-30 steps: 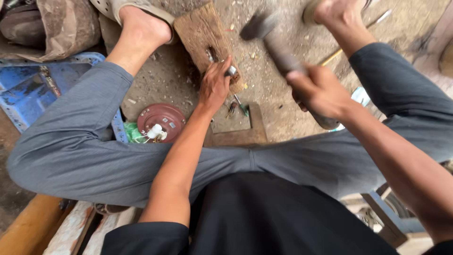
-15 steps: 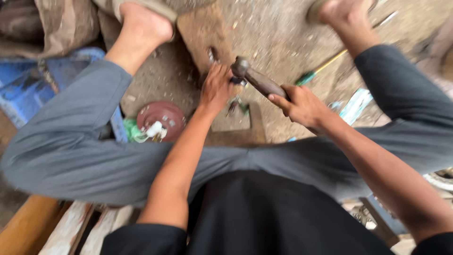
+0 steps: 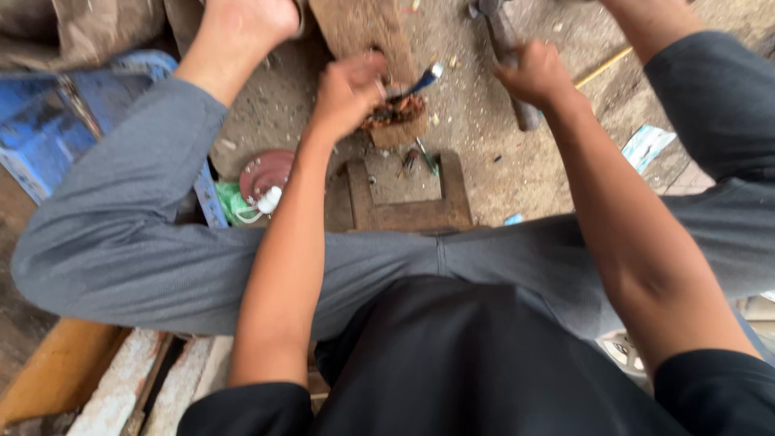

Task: The person sits cross-legged and uses a hammer and chisel to repeatedly strike a small metal piece placed on a wooden block. The person adjusts the metal piece and the chisel position between strikes.

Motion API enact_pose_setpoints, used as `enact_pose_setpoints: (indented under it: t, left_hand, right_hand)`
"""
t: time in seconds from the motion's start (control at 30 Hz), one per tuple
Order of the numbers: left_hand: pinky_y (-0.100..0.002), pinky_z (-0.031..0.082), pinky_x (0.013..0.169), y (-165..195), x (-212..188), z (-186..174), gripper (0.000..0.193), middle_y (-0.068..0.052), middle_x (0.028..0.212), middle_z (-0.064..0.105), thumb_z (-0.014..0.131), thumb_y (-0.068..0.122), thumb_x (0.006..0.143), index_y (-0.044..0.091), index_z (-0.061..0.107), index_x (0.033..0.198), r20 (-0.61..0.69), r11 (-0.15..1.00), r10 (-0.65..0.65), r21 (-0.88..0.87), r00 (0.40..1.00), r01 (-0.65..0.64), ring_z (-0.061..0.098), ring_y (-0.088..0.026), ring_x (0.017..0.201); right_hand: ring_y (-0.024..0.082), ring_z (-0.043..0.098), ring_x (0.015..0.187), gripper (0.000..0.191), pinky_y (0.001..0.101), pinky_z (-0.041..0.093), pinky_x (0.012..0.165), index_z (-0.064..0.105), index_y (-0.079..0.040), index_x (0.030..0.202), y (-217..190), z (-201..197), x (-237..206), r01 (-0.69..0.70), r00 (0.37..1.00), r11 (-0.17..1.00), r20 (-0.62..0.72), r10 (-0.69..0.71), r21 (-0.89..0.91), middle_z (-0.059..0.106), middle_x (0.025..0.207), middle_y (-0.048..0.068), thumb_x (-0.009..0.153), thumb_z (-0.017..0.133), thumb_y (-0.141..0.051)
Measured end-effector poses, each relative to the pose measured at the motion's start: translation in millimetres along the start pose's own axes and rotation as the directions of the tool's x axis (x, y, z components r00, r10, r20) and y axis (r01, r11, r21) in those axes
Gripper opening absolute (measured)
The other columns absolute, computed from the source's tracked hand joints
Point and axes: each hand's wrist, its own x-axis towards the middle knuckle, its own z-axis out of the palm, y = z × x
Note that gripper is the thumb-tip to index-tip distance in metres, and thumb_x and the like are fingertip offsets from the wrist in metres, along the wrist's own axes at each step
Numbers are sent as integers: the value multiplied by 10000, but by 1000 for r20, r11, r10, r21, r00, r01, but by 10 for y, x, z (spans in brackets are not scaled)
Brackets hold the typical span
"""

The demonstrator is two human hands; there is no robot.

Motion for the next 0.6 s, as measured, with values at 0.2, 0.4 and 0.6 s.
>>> enact_pose_setpoints:
  t: [0.2, 0.4, 0.6]
  left_hand:
    - [-433, 516, 998, -257, 58, 59, 285, -173, 1217, 743, 628, 142, 965, 58, 741, 1213, -164, 955, -3, 294, 986, 52, 692, -335, 1143]
    - [-458, 573, 835, -240, 107, 348, 365, -172, 893, 786, 536, 334, 1037, 41, 755, 1029, -272, 979, -56, 174, 961, 106, 772, -341, 899]
    - [-466, 547, 622, -292, 177, 638, 392, -206, 741, 708, 545, 357, 1055, 29, 733, 954, -478, 985, 93, 175, 873, -9, 723, -405, 714]
  right_hand:
    - [427, 616, 1139, 712, 471, 541, 929, 579, -23, 1429, -670, 2, -199, 557, 819, 829, -203, -537, 52, 599, 1352, 299, 749, 787, -56]
    - [314, 717, 955, 183, 390, 611, 881, 759, -70, 1143, -1027, -30, 61, 585, 810, 804, 26, -586, -108, 739, 1075, 129, 1013, 784, -196]
    - [271, 723, 807, 258, 397, 578, 706, 773, -86, 1103, -997, 1, 583, 461, 884, 887, 98, -458, -20, 757, 958, 115, 911, 843, -244]
